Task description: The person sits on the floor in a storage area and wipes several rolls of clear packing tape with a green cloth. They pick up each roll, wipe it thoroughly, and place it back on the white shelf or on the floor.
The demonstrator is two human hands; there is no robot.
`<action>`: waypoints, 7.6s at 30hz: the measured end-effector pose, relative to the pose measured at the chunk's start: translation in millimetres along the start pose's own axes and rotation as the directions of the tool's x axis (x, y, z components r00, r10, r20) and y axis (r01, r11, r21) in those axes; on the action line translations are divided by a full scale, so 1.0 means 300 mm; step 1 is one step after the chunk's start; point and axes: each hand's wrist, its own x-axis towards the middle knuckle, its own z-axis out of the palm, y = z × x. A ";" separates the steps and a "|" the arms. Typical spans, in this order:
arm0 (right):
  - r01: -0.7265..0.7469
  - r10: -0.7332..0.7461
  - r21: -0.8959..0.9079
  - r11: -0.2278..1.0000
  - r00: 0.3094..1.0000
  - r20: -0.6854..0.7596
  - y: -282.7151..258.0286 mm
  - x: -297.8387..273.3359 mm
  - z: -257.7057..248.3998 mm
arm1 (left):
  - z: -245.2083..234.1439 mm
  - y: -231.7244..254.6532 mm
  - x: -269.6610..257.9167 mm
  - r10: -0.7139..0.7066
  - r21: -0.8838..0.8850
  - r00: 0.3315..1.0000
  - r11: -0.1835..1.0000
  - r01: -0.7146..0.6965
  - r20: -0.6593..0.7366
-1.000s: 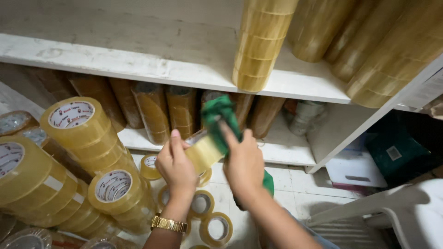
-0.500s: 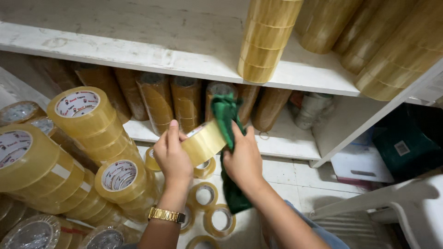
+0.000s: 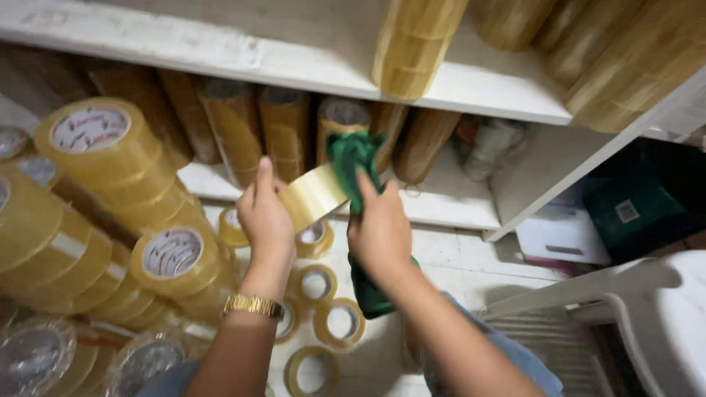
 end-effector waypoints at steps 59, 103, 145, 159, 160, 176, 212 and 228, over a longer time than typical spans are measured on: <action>0.219 -0.226 -0.129 0.967 0.973 -0.044 -0.088 -0.063 -0.071 | -0.069 -0.010 0.073 0.185 0.463 0.975 0.858 -0.221 0.121; 0.197 -0.207 -0.138 0.971 0.976 -0.062 -0.059 -0.063 -0.017 | -0.062 0.064 0.019 0.225 0.557 0.949 0.770 -0.311 0.220; -0.594 0.154 0.798 0.095 0.801 0.578 -0.001 0.065 0.023 | -0.013 0.121 -0.030 -0.025 -0.477 0.878 0.833 0.282 0.477; 0.306 -0.346 -0.215 0.927 0.919 -0.187 -0.062 -0.069 -0.064 | -0.035 0.043 0.017 -0.113 0.185 0.988 0.978 0.093 0.104; 0.373 -0.463 -0.324 0.870 0.842 -0.276 -0.066 -0.083 -0.039 | -0.033 -0.024 0.065 -0.025 0.228 0.998 0.974 0.010 0.065; 0.384 -0.410 -0.178 0.906 0.899 -0.151 -0.108 -0.053 -0.036 | -0.051 0.005 0.062 0.134 0.301 0.991 0.944 -0.134 0.021; 0.023 -0.023 -0.006 1.000 0.999 0.023 -0.042 -0.020 -0.046 | -0.078 0.146 -0.020 -0.063 0.566 0.892 0.792 -0.228 0.448; 0.025 -0.019 0.122 0.992 0.999 -0.049 -0.079 -0.044 -0.107 | -0.052 0.102 -0.027 0.363 0.274 0.916 0.876 -0.398 0.171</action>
